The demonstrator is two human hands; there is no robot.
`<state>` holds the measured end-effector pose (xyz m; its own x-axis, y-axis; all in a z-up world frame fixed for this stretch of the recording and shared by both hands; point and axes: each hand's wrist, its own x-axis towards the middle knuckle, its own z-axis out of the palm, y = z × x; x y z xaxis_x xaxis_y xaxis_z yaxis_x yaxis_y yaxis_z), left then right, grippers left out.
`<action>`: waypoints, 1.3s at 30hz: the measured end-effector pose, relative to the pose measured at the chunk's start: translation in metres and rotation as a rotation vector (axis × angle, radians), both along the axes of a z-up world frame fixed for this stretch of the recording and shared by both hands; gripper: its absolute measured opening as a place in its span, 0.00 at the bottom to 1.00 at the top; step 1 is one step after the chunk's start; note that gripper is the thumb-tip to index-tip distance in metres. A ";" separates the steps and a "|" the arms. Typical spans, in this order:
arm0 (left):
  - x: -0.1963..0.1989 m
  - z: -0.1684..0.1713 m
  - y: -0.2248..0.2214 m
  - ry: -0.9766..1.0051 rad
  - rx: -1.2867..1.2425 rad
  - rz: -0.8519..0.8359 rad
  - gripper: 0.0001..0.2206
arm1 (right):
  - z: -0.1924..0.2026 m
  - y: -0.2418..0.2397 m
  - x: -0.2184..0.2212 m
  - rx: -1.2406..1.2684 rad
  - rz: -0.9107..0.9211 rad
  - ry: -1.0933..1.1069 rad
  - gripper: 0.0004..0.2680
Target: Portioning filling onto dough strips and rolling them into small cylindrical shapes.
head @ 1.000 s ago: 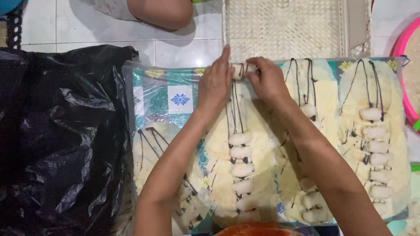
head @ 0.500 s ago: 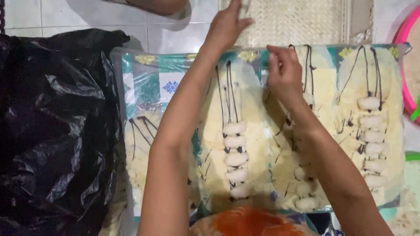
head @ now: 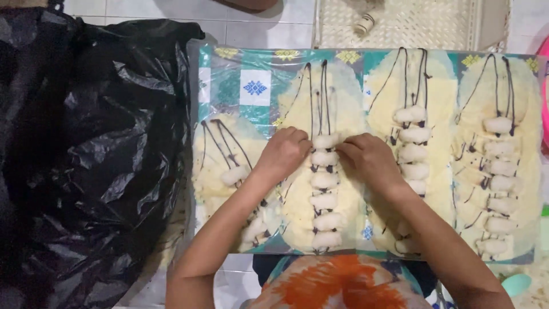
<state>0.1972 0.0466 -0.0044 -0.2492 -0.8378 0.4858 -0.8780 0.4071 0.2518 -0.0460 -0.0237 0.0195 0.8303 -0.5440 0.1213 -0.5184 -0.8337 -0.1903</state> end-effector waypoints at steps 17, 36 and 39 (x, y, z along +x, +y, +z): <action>-0.050 0.019 -0.036 0.180 0.367 0.320 0.18 | -0.025 -0.047 0.072 0.250 -0.633 0.034 0.08; -0.014 0.061 -0.018 0.117 0.584 0.534 0.26 | 0.030 -0.002 0.048 0.235 -0.602 0.245 0.22; 0.007 -0.009 -0.028 0.195 0.930 0.742 0.28 | -0.008 -0.023 0.019 0.289 -0.932 0.061 0.13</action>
<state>0.2037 0.0190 -0.0138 0.4514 -0.7956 -0.4040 -0.7360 -0.5880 0.3356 -0.0272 -0.0463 0.0116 0.0528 -0.9875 -0.1487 -0.9616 -0.0101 -0.2743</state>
